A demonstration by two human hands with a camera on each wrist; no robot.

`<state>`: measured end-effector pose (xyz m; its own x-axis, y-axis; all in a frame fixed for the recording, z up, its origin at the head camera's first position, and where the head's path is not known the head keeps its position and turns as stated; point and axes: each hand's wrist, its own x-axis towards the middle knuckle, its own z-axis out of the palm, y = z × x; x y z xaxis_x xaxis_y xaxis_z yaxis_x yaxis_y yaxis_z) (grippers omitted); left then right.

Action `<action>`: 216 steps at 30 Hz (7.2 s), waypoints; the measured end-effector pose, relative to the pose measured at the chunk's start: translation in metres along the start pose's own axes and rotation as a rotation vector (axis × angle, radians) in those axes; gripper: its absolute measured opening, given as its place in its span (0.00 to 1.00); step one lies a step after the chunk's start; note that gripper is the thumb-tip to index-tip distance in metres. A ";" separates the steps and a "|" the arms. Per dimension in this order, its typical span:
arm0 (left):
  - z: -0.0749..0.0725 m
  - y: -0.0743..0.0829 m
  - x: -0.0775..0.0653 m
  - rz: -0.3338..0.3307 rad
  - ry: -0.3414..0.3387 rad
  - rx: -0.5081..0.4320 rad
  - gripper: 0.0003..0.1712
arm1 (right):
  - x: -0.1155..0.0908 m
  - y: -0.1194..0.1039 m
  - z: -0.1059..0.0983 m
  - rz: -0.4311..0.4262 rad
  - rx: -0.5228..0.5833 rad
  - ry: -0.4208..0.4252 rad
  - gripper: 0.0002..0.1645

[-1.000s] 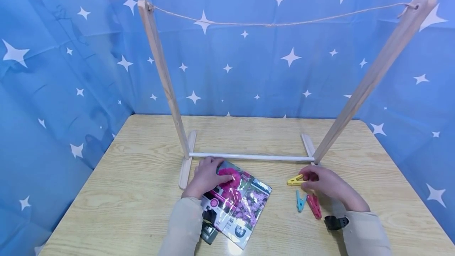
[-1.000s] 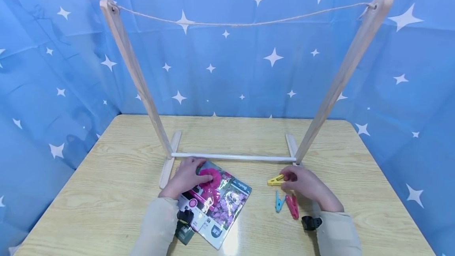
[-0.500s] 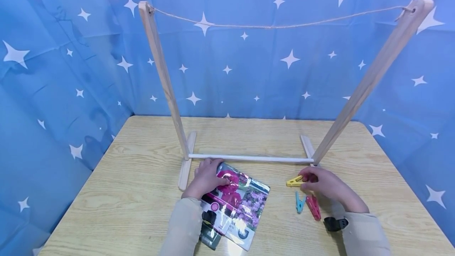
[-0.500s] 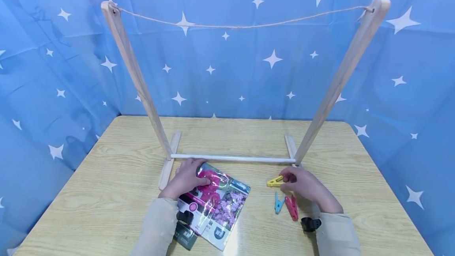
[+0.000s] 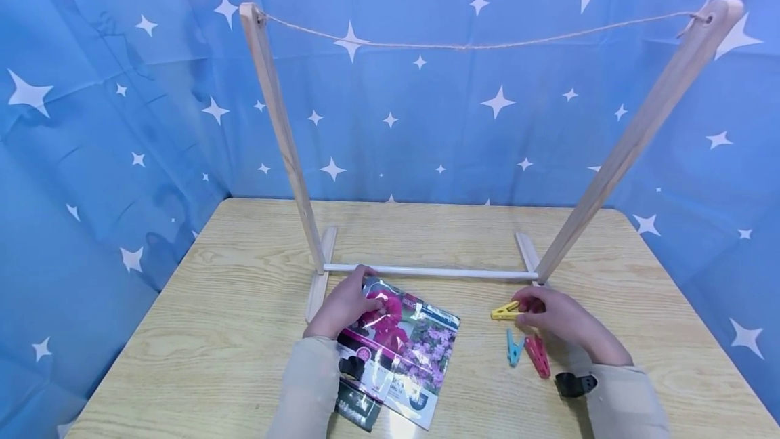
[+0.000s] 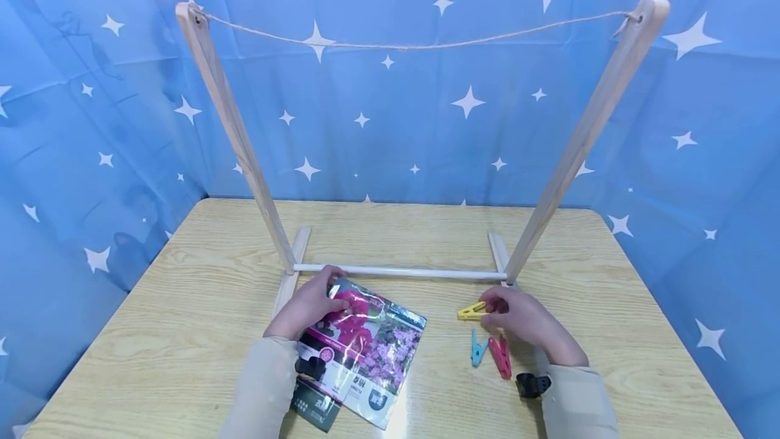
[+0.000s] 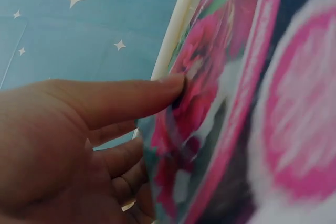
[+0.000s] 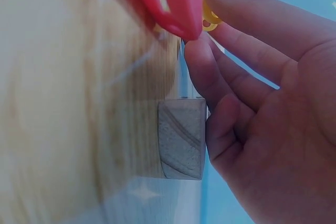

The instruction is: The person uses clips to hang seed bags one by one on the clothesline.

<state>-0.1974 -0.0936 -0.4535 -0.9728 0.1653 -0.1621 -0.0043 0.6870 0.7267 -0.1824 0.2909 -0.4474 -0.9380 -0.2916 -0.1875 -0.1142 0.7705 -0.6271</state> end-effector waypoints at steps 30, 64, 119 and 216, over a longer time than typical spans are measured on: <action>-0.020 -0.001 0.003 0.022 0.226 -0.172 0.28 | 0.000 0.002 0.001 -0.009 -0.009 0.006 0.17; -0.044 0.007 -0.013 0.042 0.072 -0.329 0.28 | -0.001 0.000 0.000 0.007 0.011 0.007 0.18; -0.037 0.007 -0.014 0.064 -0.038 -0.247 0.36 | -0.012 0.003 -0.009 -0.027 0.109 0.138 0.16; -0.043 0.004 -0.011 0.158 0.100 -0.470 0.10 | -0.014 -0.021 -0.012 -0.112 0.096 0.392 0.18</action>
<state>-0.1965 -0.1233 -0.4202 -0.9874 0.1567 0.0222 0.0633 0.2627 0.9628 -0.1706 0.2857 -0.4225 -0.9772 -0.1185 0.1763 -0.2090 0.6842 -0.6987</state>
